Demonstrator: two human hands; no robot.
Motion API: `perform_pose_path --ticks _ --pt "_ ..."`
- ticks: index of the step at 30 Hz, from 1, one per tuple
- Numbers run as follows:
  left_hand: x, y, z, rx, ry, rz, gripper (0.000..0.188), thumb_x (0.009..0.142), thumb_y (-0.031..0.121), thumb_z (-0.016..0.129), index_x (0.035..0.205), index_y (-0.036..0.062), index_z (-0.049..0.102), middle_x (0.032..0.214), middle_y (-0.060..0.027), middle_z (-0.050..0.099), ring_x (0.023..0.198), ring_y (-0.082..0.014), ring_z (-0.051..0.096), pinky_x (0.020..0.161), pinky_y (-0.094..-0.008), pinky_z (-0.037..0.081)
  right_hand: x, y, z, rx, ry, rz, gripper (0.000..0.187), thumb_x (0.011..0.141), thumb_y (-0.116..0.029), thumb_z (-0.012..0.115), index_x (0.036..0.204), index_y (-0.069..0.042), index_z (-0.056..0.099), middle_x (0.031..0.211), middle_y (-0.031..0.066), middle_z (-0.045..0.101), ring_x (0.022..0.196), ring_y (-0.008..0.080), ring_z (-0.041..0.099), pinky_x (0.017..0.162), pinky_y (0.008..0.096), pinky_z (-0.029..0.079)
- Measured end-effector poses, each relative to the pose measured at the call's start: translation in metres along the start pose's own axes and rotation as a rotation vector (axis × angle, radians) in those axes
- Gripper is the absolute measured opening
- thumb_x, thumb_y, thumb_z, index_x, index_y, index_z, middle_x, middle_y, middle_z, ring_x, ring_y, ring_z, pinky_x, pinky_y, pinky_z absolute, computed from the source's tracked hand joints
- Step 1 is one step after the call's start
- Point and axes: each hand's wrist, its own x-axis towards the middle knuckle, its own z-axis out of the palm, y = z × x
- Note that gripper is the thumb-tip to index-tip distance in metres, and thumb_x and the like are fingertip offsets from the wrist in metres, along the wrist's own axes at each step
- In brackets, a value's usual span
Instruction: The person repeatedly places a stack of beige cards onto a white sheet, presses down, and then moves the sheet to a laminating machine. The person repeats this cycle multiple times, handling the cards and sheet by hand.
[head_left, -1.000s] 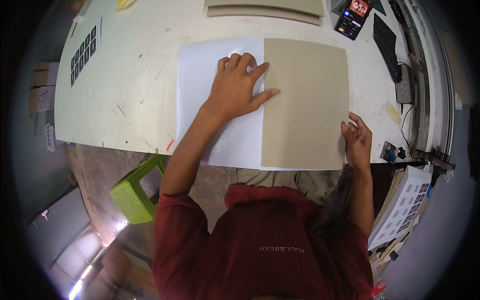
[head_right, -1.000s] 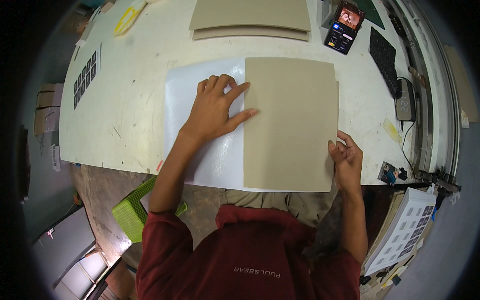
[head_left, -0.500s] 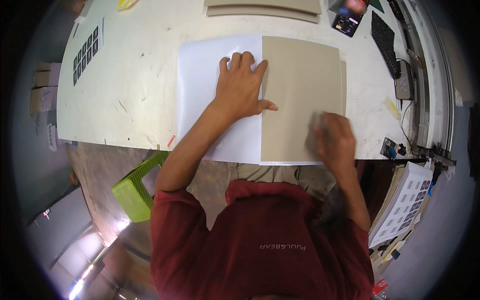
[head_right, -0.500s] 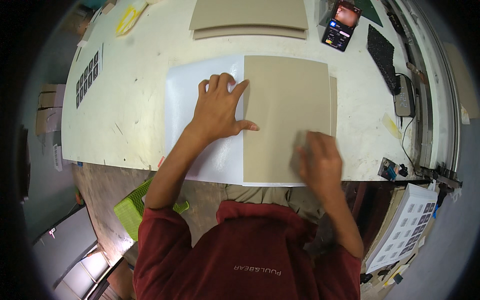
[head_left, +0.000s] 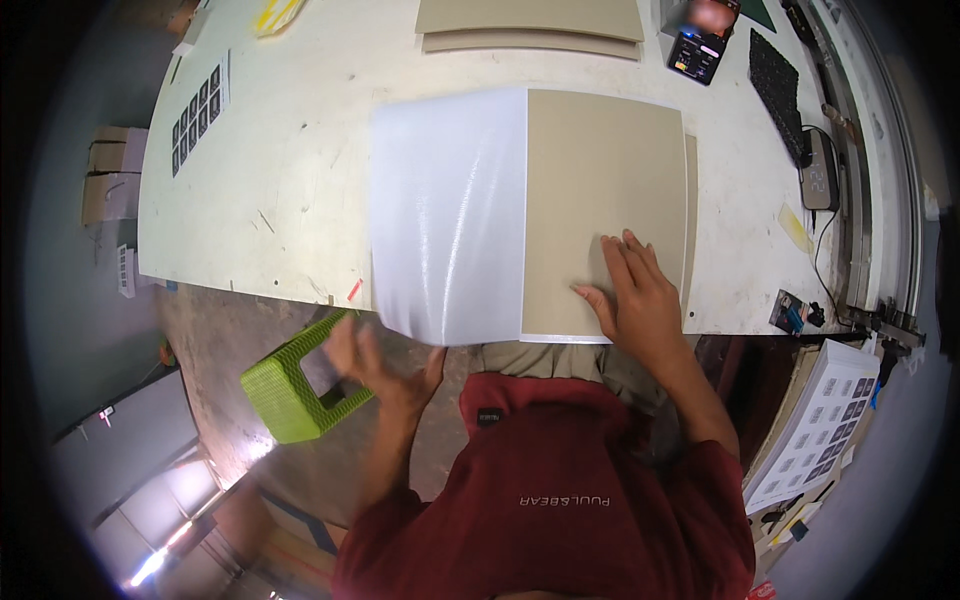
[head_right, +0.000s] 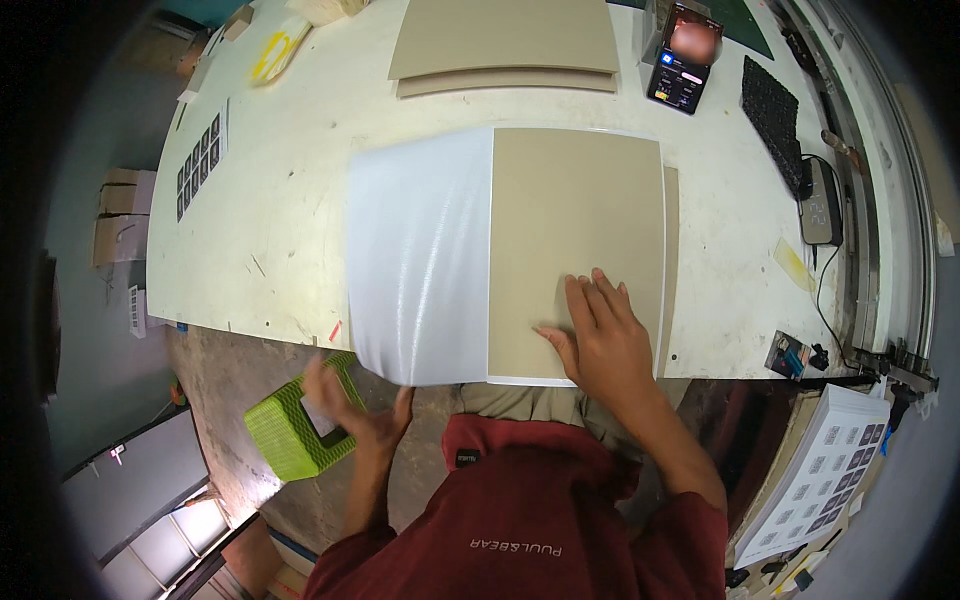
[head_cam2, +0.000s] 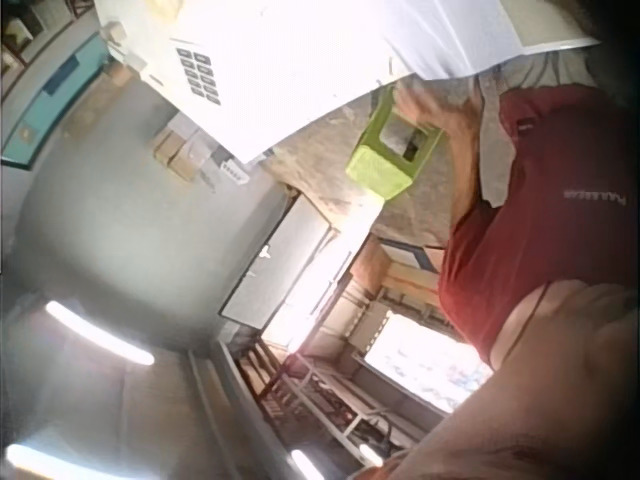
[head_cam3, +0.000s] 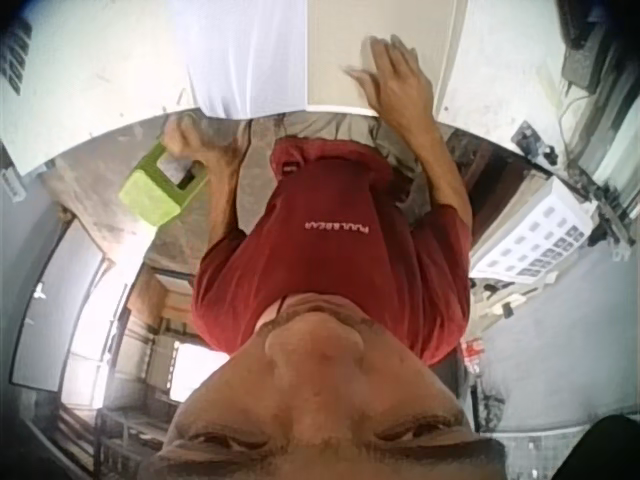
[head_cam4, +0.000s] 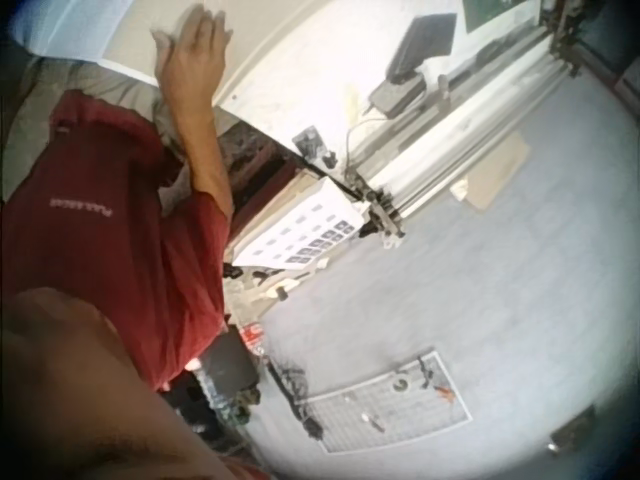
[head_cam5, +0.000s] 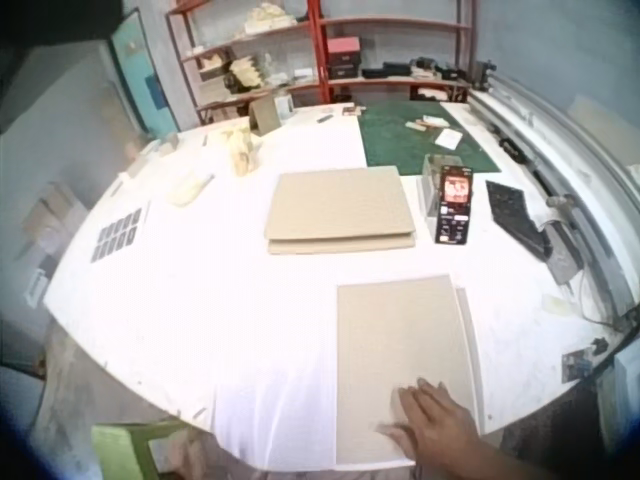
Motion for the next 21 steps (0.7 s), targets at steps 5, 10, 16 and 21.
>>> perform_pose_path --ticks 5,10,16,21 --pt "0.037 0.043 0.015 -0.012 0.288 -0.025 0.12 0.082 0.064 0.072 0.158 -0.0028 0.007 0.159 -0.0356 0.011 0.145 -0.0523 0.022 0.114 -0.0644 0.026 -0.005 0.001 -0.002 -0.082 0.019 -0.082 0.057 0.09 -0.034 0.073 0.13 0.005 0.059 0.124 0.0243 0.065 0.125 0.0406 0.058 0.103 0.0522 0.049" --pt "0.086 0.109 0.067 -0.453 -0.182 0.054 0.127 0.078 0.073 0.069 0.157 -0.0057 0.009 0.162 -0.0334 0.007 0.149 -0.0499 0.017 0.118 -0.0614 0.023 -0.009 0.076 -0.048 0.737 -0.172 0.388 0.029 0.094 -0.002 0.061 0.122 0.006 0.064 0.115 0.0175 0.071 0.108 0.0237 0.068 0.099 0.0362 0.052" --pt "0.093 0.126 0.092 -0.489 -0.509 0.136 0.116 0.086 0.07 0.062 0.148 -0.0198 0.023 0.155 -0.0436 0.019 0.147 -0.0565 0.017 0.119 -0.0613 0.017 0.028 0.035 -0.075 0.394 -0.056 0.019 0.049 0.095 -0.014 0.064 0.139 0.004 0.052 0.139 0.0225 0.056 0.131 0.0338 0.054 0.111 0.0453 0.04" --pt "0.1 0.128 0.088 -0.47 -0.52 0.16 0.112 0.086 0.066 0.064 0.147 -0.0194 0.025 0.155 -0.0414 0.022 0.148 -0.0535 0.019 0.119 -0.061 0.017 0.114 0.042 0.049 0.049 -0.187 -0.427 0.065 0.101 -0.044 0.051 0.15 -0.003 0.042 0.157 0.0151 0.04 0.149 0.0309 0.032 0.123 0.0548 0.017"
